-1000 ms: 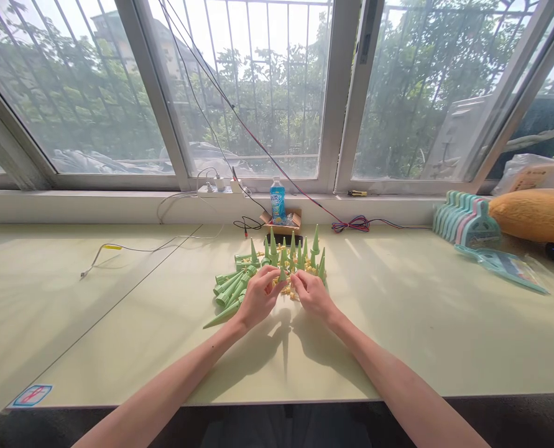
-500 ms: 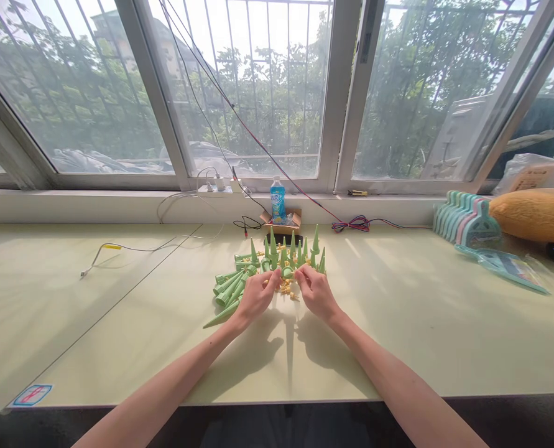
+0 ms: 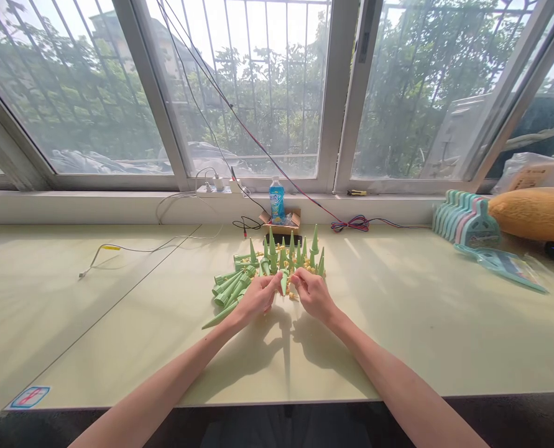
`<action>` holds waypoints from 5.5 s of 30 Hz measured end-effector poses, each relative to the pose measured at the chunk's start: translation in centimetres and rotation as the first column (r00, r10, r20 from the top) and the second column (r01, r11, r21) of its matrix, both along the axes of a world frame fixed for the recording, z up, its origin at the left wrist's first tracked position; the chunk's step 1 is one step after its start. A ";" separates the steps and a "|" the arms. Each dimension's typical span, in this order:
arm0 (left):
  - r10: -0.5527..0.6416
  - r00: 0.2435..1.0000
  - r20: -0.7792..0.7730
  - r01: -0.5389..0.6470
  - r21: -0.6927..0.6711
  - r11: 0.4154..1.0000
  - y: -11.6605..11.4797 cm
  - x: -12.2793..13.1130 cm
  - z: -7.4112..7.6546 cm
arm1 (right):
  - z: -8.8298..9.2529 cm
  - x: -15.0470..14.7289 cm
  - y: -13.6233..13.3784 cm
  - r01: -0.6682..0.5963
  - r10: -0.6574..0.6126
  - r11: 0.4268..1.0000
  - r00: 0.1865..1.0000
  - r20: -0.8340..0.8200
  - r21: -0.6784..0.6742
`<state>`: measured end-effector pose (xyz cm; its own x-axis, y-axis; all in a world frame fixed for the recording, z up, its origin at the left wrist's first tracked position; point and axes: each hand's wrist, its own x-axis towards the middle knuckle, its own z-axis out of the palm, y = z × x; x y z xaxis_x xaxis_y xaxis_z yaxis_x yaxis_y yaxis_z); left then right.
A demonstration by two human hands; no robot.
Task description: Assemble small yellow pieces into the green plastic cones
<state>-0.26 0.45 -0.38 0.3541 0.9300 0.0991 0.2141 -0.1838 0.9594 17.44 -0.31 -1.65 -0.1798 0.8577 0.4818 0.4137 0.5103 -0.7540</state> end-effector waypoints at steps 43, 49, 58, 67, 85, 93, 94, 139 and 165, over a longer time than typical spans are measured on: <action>0.065 0.996 0.059 -0.073 0.145 0.987 -0.1 0.3 0.1 | 0.1 0.1 0.2 0.028 -0.037 0.997 0.991 -0.131 -0.069; -0.005 0.994 0.106 0.020 -0.145 0.989 0.0 0.1 0.5 | 0.0 0.0 -0.2 -0.038 0.038 0.999 0.999 0.019 0.026; -0.075 0.982 0.171 0.107 -0.188 0.976 0.0 -0.1 0.2 | -0.1 0.0 0.0 -0.041 0.041 0.999 0.999 0.025 -0.005; -0.082 0.993 0.090 0.084 -0.018 0.996 -0.2 -0.2 0.4 | -0.1 0.0 -0.1 -0.041 0.041 0.999 0.999 -0.009 -0.026; 0.016 0.992 -0.124 0.036 0.407 0.913 -0.1 -0.3 -0.1 | -0.4 -0.1 0.3 -0.034 0.028 0.991 0.998 -0.049 -0.133; 0.107 0.982 -0.154 -0.017 0.494 0.869 -0.3 0.0 -0.3 | -0.6 -0.2 0.5 -0.002 -0.009 0.992 0.995 -0.095 -0.123; 0.119 0.982 -0.148 -0.032 0.489 0.872 -0.4 0.1 -0.3 | -0.6 -0.2 0.5 0.006 -0.019 0.993 0.994 -0.108 -0.119; -0.012 0.999 0.033 0.010 0.068 0.998 -0.4 -0.2 0.5 | 0.0 0.1 0.1 -0.012 0.008 0.997 0.998 -0.057 -0.074; 0.107 0.989 -0.102 -0.048 0.465 0.884 -0.3 -0.1 -0.1 | 0.0 -0.2 0.3 -0.029 0.016 0.991 0.995 -0.098 -0.133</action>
<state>-0.33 0.17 -0.46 0.3192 0.8150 0.4836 0.3548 -0.5760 0.7365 17.24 0.02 -1.69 -0.1583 0.9118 0.3790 0.3248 0.4105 -0.8520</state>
